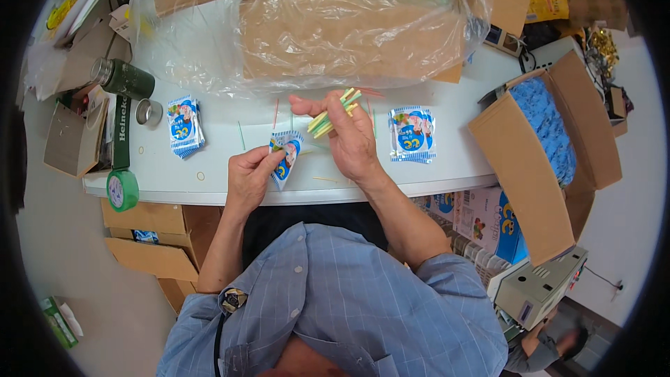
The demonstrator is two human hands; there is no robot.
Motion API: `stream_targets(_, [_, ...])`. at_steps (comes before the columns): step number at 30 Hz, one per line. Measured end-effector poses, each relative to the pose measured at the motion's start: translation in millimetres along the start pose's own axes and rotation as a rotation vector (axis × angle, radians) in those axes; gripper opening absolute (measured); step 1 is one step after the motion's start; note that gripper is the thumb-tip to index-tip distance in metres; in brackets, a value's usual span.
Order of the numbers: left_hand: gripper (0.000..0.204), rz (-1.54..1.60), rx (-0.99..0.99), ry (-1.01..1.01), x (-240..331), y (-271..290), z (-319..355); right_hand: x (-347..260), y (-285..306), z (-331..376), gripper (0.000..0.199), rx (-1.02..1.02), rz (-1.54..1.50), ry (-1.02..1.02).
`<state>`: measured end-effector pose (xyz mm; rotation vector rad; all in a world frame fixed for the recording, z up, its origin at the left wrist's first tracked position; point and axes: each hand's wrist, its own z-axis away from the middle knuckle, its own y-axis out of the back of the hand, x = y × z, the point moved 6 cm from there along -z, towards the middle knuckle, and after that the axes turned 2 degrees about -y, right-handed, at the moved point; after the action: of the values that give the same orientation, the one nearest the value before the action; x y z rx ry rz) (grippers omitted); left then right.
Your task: Packaging small colored sticks into plastic pouches.
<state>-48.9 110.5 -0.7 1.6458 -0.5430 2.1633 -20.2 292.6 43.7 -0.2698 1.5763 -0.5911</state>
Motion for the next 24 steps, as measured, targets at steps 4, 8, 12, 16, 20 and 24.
stream_targets(4, [0.021,0.013,-0.055,-0.031,4,-8,4,-6,-15,-2,0.025,-0.048,-0.086,0.058])
stream_targets(8, [0.021,0.015,-0.113,0.006,5,-13,3,0,-20,0,0.024,-0.088,-0.101,0.046])
stream_targets(12, [0.022,-0.047,-0.146,-0.005,4,-14,3,4,-19,0,0.023,-0.127,-0.023,0.067])
stream_targets(16, [0.022,0.002,-0.139,0.013,0,-14,3,7,-19,2,0.022,-0.135,0.012,0.035])
stream_targets(20, [0.024,0.027,-0.121,-0.004,-1,-15,2,14,-16,5,0.024,-0.158,0.043,-0.008])
stream_targets(24, [0.025,0.044,-0.062,-0.012,-5,-14,2,20,-20,4,0.026,-0.184,0.134,-0.106])
